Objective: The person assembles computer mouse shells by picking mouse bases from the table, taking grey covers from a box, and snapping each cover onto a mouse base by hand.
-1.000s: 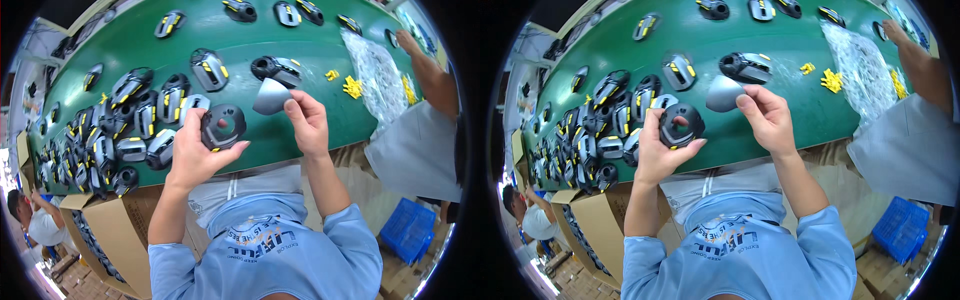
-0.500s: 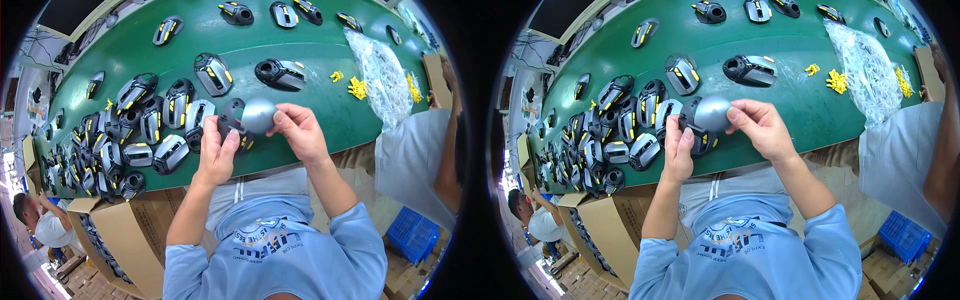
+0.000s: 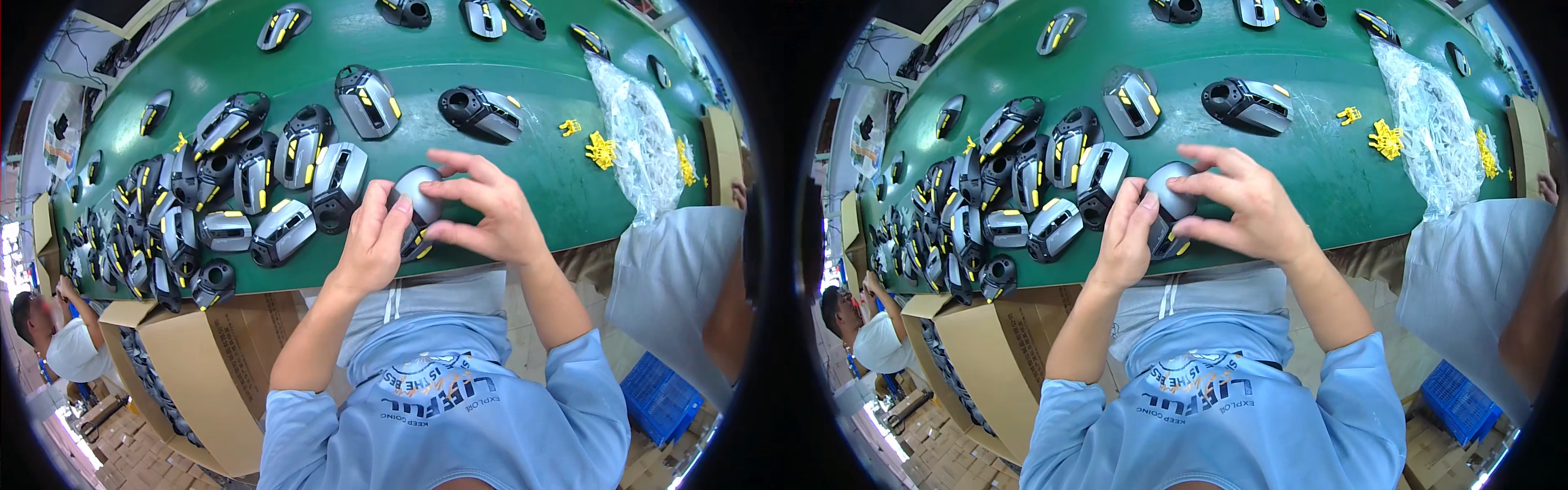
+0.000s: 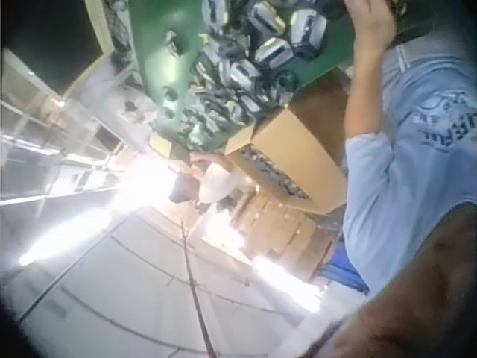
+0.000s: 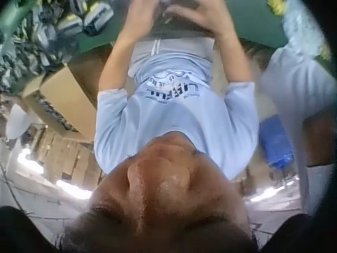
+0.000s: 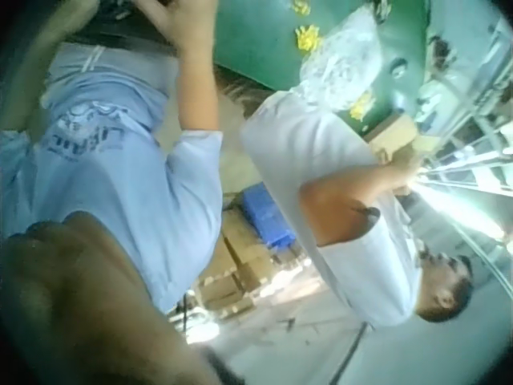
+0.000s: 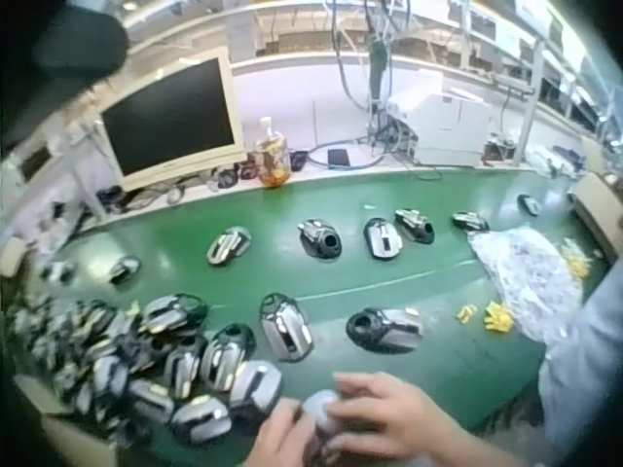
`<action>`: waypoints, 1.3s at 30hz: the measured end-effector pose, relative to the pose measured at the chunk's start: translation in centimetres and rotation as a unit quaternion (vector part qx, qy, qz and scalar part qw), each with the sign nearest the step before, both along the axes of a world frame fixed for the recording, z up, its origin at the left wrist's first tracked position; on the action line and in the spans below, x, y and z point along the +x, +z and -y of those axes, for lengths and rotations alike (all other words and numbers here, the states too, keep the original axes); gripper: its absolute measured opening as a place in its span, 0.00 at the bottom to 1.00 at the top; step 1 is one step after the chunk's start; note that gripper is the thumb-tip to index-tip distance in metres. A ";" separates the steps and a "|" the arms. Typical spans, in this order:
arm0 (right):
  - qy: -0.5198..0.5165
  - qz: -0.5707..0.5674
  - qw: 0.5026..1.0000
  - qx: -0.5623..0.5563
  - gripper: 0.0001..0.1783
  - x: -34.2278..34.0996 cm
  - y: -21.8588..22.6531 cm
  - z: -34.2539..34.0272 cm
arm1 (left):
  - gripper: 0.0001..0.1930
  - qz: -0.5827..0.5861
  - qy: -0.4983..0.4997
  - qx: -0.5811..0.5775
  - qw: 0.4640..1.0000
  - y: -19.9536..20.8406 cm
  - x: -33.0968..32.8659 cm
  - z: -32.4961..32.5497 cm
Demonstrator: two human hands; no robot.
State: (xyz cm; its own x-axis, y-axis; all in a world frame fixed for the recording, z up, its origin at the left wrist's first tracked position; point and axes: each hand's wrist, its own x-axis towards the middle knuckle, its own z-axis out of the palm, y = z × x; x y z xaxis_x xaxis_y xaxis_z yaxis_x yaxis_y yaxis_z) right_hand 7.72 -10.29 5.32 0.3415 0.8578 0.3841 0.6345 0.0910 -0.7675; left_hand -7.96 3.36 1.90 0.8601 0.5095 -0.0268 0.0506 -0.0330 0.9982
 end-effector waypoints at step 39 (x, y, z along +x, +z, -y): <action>-0.104 -0.205 0.966 0.118 0.27 -1.3 -4.0 -1.3 | 0.20 0.132 -0.078 0.413 0.898 -0.6 2.2 2.9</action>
